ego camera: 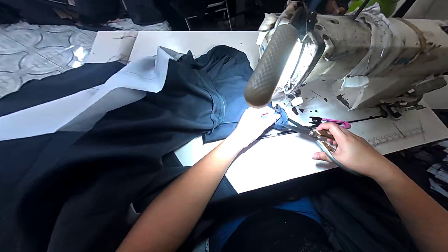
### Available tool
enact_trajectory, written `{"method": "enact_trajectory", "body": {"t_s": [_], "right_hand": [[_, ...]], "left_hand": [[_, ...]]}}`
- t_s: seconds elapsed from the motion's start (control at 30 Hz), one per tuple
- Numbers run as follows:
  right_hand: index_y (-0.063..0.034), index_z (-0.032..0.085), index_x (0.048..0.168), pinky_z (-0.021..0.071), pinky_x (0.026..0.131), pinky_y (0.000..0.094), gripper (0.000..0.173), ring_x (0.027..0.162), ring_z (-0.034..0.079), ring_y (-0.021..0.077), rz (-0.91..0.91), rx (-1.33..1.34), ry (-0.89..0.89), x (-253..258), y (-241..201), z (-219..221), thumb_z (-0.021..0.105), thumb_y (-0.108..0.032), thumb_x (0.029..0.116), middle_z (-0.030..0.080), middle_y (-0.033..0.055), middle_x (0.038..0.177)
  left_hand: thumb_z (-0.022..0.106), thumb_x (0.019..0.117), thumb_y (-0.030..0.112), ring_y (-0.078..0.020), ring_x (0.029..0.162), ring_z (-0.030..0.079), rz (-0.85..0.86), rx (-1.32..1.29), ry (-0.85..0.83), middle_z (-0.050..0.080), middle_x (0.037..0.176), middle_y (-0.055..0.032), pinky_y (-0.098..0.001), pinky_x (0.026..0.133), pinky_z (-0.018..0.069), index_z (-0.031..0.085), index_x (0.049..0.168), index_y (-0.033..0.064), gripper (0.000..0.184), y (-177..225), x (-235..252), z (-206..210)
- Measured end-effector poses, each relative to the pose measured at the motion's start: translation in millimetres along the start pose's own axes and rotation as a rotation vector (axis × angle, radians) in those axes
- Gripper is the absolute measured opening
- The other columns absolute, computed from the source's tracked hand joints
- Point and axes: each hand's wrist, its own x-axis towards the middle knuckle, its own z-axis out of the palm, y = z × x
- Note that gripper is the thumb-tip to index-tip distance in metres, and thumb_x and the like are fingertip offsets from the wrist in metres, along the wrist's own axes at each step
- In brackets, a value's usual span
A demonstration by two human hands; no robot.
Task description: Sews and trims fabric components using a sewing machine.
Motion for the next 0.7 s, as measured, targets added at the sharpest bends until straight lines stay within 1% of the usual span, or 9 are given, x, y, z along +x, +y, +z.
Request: {"method": "enact_trajectory", "body": {"t_s": [0.03, 0.1, 0.17, 0.3, 0.33, 0.4, 0.47, 0.6, 0.7], "right_hand": [[-0.0012, 0.059, 0.131, 0.0513, 0.081, 0.0592, 0.078, 0.100, 0.066, 0.0397, -0.015, -0.016, 0.016, -1.4, 0.8, -0.5, 0.079, -0.055, 0.0788, 0.066, 0.0237, 0.116], [-0.0005, 0.060, 0.129, 0.0510, 0.079, 0.0593, 0.078, 0.097, 0.065, 0.0402, -0.030, -0.041, 0.049, -3.5, 3.1, -0.3, 0.078, -0.057, 0.0778, 0.066, 0.0239, 0.113], [-0.0004, 0.061, 0.129, 0.0511, 0.077, 0.0587, 0.078, 0.095, 0.066, 0.0394, -0.021, -0.051, 0.057, -3.4, 5.3, 1.1, 0.077, -0.058, 0.0785, 0.067, 0.0231, 0.110], [-0.0002, 0.059, 0.130, 0.0504, 0.075, 0.0563, 0.074, 0.089, 0.065, 0.0366, 0.015, 0.002, 0.033, -0.9, 5.5, 4.3, 0.079, -0.052, 0.0810, 0.066, 0.0220, 0.106], [-0.0002, 0.059, 0.129, 0.0499, 0.074, 0.0550, 0.073, 0.087, 0.064, 0.0350, 0.012, 0.017, 0.040, -0.3, 6.4, 6.0, 0.079, -0.051, 0.0808, 0.066, 0.0209, 0.103], [-0.0020, 0.059, 0.128, 0.0493, 0.072, 0.0525, 0.073, 0.084, 0.062, 0.0314, 0.019, 0.036, 0.042, 1.1, 8.3, 7.4, 0.079, -0.053, 0.0802, 0.066, 0.0175, 0.098], [-0.0017, 0.059, 0.128, 0.0498, 0.072, 0.0526, 0.073, 0.083, 0.063, 0.0309, 0.018, 0.035, 0.036, 1.8, 9.5, 5.9, 0.079, -0.054, 0.0802, 0.066, 0.0169, 0.096], [-0.0017, 0.060, 0.126, 0.0482, 0.069, 0.0490, 0.072, 0.079, 0.060, 0.0272, -0.017, 0.025, 0.031, 0.5, 10.1, 3.0, 0.079, -0.054, 0.0795, 0.065, 0.0143, 0.092], [-0.0026, 0.062, 0.123, 0.0479, 0.067, 0.0491, 0.071, 0.076, 0.060, 0.0268, -0.031, 0.020, 0.046, -0.2, 11.2, 2.8, 0.078, -0.055, 0.0788, 0.065, 0.0131, 0.088]], "left_hand": [[0.064, 0.1008, 0.016, -0.0103, 0.072, 0.057, 0.001, 0.008, 0.011, 0.065, 0.079, -0.0046, -0.0310, 0.068, 0.0467, 0.072, 0.090, 0.0032, 0.019, 0.6, 0.1, -0.1], [0.064, 0.1011, 0.017, -0.0108, 0.071, 0.058, -0.007, 0.006, 0.011, 0.064, 0.078, -0.0044, -0.0319, 0.068, 0.0465, 0.072, 0.089, 0.0035, 0.020, 0.6, 0.5, -0.2], [0.064, 0.1010, 0.017, -0.0087, 0.071, 0.057, 0.001, -0.003, -0.002, 0.064, 0.078, -0.0028, -0.0295, 0.067, 0.0460, 0.071, 0.088, 0.0045, 0.020, -0.7, 0.6, -0.3], [0.064, 0.1008, 0.016, -0.0063, 0.071, 0.057, -0.006, -0.017, -0.033, 0.065, 0.079, -0.0021, -0.0261, 0.067, 0.0459, 0.073, 0.094, 0.0041, 0.016, 0.2, 0.2, -2.2], [0.065, 0.1006, 0.016, -0.0053, 0.069, 0.055, -0.003, -0.019, -0.033, 0.064, 0.078, -0.0013, -0.0247, 0.065, 0.0445, 0.073, 0.093, 0.0043, 0.016, -1.6, -0.3, -2.2], [0.065, 0.0997, 0.018, -0.0025, 0.065, 0.055, 0.032, 0.008, -0.028, 0.064, 0.075, 0.0008, -0.0221, 0.061, 0.0451, 0.073, 0.092, 0.0065, 0.016, -11.2, -1.5, -2.3], [0.065, 0.0992, 0.018, -0.0027, 0.063, 0.053, 0.045, 0.027, -0.031, 0.063, 0.074, 0.0008, -0.0225, 0.059, 0.0434, 0.073, 0.092, 0.0067, 0.016, -14.1, -2.2, -2.4], [0.065, 0.0997, 0.016, -0.0017, 0.065, 0.054, 0.028, 0.027, -0.042, 0.065, 0.077, 0.0002, -0.0207, 0.062, 0.0446, 0.073, 0.095, 0.0053, 0.014, -8.8, -1.4, -3.6], [0.065, 0.1001, 0.013, 0.0008, 0.069, 0.055, 0.015, -0.048, -0.044, 0.066, 0.080, 0.0008, -0.0178, 0.065, 0.0447, 0.073, 0.097, 0.0040, 0.012, -2.8, 0.2, -2.5]]}}
